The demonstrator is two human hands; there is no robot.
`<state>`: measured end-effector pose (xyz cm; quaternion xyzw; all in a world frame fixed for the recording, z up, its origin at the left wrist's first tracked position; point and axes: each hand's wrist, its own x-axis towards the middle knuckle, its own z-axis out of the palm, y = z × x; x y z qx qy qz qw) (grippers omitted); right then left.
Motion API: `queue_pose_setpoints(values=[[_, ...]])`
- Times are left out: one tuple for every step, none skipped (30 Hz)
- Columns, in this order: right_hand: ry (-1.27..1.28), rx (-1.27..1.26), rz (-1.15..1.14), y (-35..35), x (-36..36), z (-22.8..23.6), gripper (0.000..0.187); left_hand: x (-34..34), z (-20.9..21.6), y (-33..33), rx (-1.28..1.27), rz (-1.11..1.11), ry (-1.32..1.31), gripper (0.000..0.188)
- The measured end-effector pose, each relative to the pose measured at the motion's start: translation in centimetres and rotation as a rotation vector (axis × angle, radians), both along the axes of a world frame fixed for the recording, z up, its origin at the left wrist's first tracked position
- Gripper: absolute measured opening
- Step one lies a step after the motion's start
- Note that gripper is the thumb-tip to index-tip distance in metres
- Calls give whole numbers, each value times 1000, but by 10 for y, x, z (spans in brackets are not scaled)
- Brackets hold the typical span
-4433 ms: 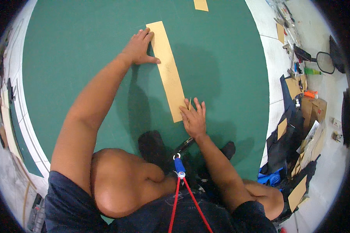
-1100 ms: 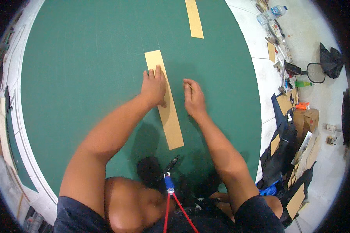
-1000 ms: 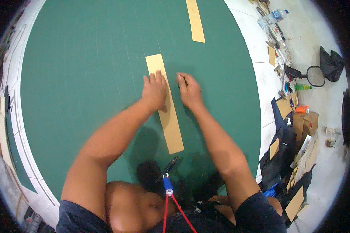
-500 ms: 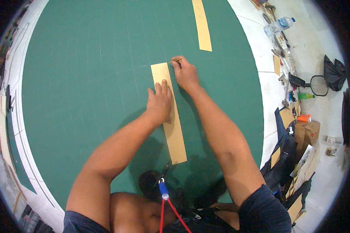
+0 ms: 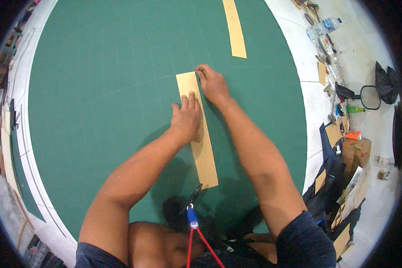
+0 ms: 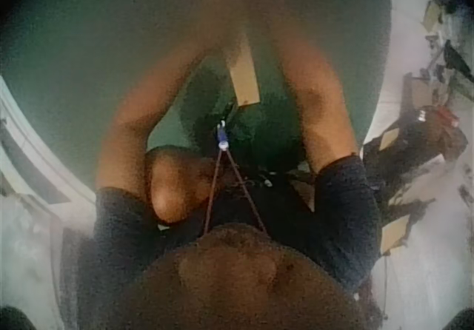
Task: The person sits on the floor and uses a pencil to draw lines along the edges of rectangular cardboard strips placed on a large green surface. The person repeatedly repositions the strips and draws lines to create a pattern.
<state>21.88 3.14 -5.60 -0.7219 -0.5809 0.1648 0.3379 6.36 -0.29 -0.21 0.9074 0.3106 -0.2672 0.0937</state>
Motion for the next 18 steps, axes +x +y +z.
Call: queue_pose_setpoints(values=[[-18, -30, 22, 1, -2, 2, 19, -2, -2, 0, 7, 5, 4, 134], [-37, -61, 43, 2, -3, 5, 19, -3, -4, 1, 13, 10, 7, 134], [-57, -91, 64, 2, -4, 7, 20, -5, -6, 1, 20, 13, 9, 134], [-104, -90, 91, -1, -2, 7, 20, -3, -5, 0, 13, 19, -1, 134], [-151, -90, 117, -4, 1, 7, 21, -2, -3, -1, 6, 24, -11, 133], [-199, -91, 142, -9, 3, 6, 21, 0, -1, -2, -2, 28, -22, 133], [-201, -75, 171, -15, 1, 6, 22, -3, -1, -1, 5, 30, -21, 133], [-205, -64, 200, -29, -1, 4, 22, -4, -1, 0, 6, 32, -21, 133], [-209, -54, 229, -45, -3, 2, 22, -6, -2, 0, 6, 33, -23, 133], [-197, -32, 259, -63, -5, 0, 22, -7, -2, 1, 9, 35, -27, 134], [-190, -16, 287, -84, -4, 1, 23, -5, -2, 0, 7, 35, -36, 134], [-157, -46, 302, -105, -7, 3, 24, -6, -3, 0, 7, 38, -39, 135], [-124, -75, 315, -125, -11, 8, 25, -7, -4, 0, 8, 53, -46, 136], [-86, -103, 325, -137, -14, 11, 26, -8, -7, 0, 9, 66, -50, 137], [-86, -102, 322, -141, -16, 12, 26, -9, -9, 0, 11, 79, -52, 138], [-84, -107, 312, -148, -18, 14, 26, -10, -10, 0, 2, 89, -58, 139], [-81, -111, 302, -154, -22, 15, 26, -10, -11, 2, -5, 101, -62, 140], [-84, -78, 305, -150, -24, 13, 25, -12, -11, 2, -13, 114, -65, 140]])
